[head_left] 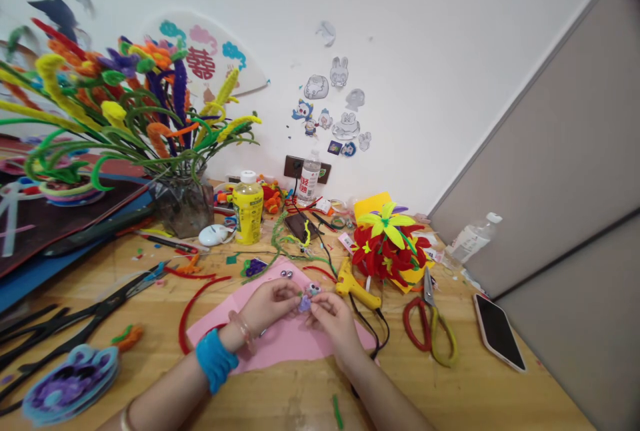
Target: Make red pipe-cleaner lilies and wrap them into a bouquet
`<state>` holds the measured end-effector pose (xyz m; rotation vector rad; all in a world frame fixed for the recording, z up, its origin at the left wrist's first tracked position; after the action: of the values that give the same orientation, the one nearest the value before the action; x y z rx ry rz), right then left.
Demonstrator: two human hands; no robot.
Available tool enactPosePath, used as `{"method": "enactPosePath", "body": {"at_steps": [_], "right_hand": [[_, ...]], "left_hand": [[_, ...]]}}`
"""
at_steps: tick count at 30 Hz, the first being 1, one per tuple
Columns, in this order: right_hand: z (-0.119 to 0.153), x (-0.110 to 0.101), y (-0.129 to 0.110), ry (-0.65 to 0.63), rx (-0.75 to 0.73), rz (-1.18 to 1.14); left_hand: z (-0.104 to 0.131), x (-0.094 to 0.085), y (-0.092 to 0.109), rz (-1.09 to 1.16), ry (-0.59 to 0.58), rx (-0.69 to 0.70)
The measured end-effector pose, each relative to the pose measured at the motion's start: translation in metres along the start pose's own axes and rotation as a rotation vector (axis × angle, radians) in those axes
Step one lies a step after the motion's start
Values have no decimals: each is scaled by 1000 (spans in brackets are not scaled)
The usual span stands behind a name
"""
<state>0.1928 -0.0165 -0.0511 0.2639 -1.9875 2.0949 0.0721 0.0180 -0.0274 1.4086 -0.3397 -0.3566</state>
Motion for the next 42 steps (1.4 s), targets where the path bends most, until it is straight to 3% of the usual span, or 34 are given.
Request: {"method": "enactPosePath", "body": {"at_steps": [14,27,42], "right_hand": [[-4,0,-3,-5,-72,40],[-1,-4,0,8,-33,20],[0,7,2,-112,-20,73]], "left_hand": [[0,-3,1,-4,32,4],[1,-1,0,10,16,-12],[1,-3,5,-133,-5,-12]]}}
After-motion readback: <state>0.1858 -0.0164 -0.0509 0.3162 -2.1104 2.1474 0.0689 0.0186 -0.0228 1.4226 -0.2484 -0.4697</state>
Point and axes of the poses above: each hand's wrist, its own z-axis away from the middle knuckle, its own x-axis out of the palm, y = z × x, the point moved 8 cm from there along -z, towards the middle knuckle, and after that the axes turned 3 degrees about -x, right-handed, at the moved point
